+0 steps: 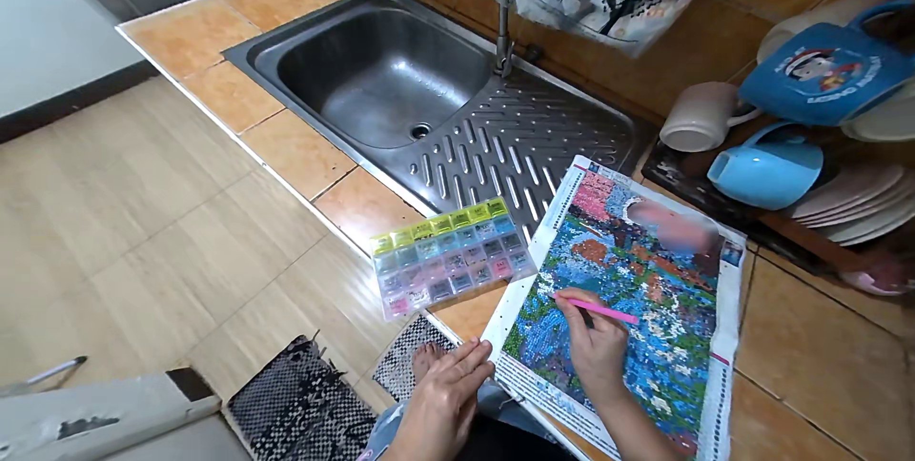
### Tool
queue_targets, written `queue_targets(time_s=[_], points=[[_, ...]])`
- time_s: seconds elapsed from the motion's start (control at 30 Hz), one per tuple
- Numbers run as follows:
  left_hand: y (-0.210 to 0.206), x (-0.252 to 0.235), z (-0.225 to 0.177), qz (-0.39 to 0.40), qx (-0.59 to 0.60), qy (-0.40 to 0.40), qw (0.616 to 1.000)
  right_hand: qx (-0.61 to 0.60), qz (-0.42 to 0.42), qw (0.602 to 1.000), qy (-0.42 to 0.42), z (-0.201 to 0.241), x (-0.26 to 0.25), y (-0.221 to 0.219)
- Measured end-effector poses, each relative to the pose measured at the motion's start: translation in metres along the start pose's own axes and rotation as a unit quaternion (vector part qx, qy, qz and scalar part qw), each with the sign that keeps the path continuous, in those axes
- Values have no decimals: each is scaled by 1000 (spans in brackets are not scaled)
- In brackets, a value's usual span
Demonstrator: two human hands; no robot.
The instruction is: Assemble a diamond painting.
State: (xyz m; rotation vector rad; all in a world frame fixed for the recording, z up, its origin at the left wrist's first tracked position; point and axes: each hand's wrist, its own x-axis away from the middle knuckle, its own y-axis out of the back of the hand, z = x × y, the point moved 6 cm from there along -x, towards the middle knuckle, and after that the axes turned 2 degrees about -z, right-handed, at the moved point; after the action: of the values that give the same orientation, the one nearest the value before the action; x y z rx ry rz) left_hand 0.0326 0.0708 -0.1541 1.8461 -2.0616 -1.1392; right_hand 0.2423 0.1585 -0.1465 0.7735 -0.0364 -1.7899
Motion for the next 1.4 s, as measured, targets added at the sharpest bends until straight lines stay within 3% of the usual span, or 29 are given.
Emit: queue_targets(time_s=[0.27, 0.9, 1.4], points=[[0, 0, 0, -3, -4, -7, 1000, -23, 2, 998, -54, -3, -2, 6], [0, 0, 0, 0, -8, -3, 1000, 24, 15, 1000, -10, 0, 1, 5], [0, 1, 0, -8, -15, -5, 1000, -10, 7, 1000, -6, -1, 0, 5]])
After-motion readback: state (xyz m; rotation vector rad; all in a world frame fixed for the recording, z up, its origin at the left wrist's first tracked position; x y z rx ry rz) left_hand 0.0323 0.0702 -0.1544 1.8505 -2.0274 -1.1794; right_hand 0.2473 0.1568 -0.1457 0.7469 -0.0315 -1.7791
